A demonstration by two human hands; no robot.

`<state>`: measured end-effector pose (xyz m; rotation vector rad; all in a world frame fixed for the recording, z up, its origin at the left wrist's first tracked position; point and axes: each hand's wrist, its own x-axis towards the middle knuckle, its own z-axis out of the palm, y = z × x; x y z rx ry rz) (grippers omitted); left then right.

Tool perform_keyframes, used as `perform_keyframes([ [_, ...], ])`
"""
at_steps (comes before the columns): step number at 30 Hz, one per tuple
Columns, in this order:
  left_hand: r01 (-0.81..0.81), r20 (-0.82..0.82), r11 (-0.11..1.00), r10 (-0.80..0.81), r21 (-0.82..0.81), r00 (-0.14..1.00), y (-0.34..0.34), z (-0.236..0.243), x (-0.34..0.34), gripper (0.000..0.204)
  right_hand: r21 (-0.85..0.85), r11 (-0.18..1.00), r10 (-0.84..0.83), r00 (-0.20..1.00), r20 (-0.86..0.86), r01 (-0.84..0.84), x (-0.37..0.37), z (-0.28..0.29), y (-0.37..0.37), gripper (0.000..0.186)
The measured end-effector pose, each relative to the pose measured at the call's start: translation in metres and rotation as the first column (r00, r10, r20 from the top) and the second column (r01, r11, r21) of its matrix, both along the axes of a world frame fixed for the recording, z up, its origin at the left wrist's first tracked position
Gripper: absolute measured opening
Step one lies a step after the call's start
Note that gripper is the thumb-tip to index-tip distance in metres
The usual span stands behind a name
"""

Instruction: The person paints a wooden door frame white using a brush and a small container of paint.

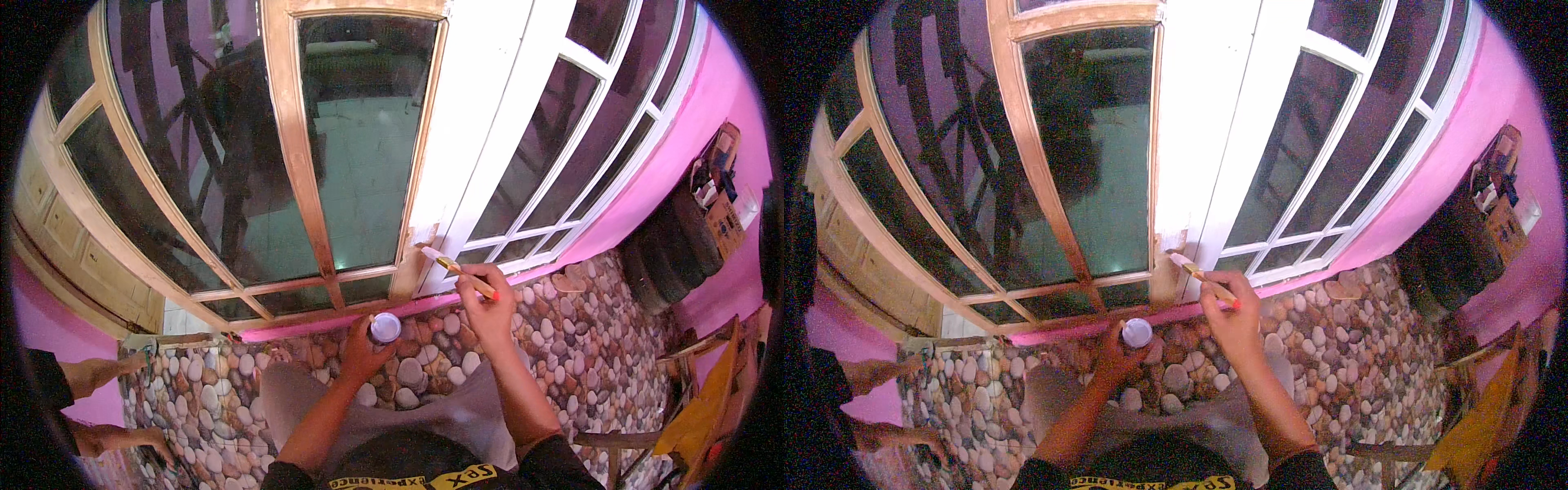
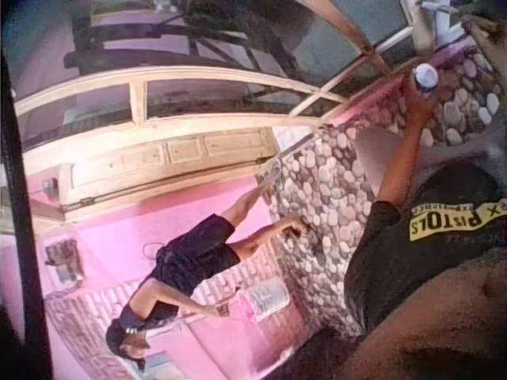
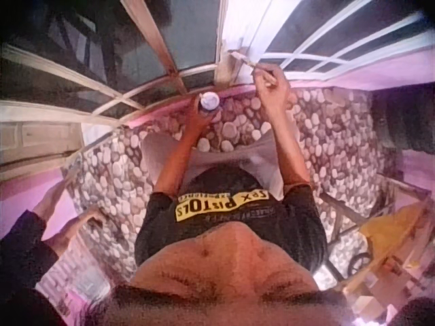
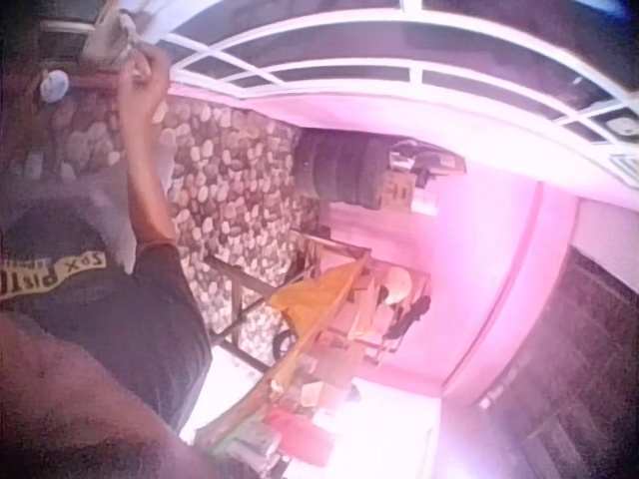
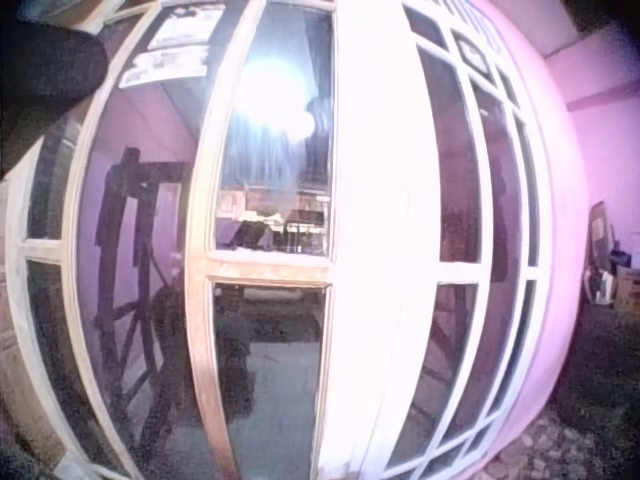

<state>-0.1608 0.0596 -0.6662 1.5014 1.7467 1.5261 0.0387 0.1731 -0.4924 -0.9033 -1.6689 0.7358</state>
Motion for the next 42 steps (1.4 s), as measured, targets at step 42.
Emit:
perform_keyframes([
  [42,0.008,0.067,0.991,0.001,-0.135,0.998,-0.041,-0.066,-0.014,0.077,0.464,0.885,-0.127,0.983,0.134,0.051,-0.012,0.110,0.012,0.012],
])
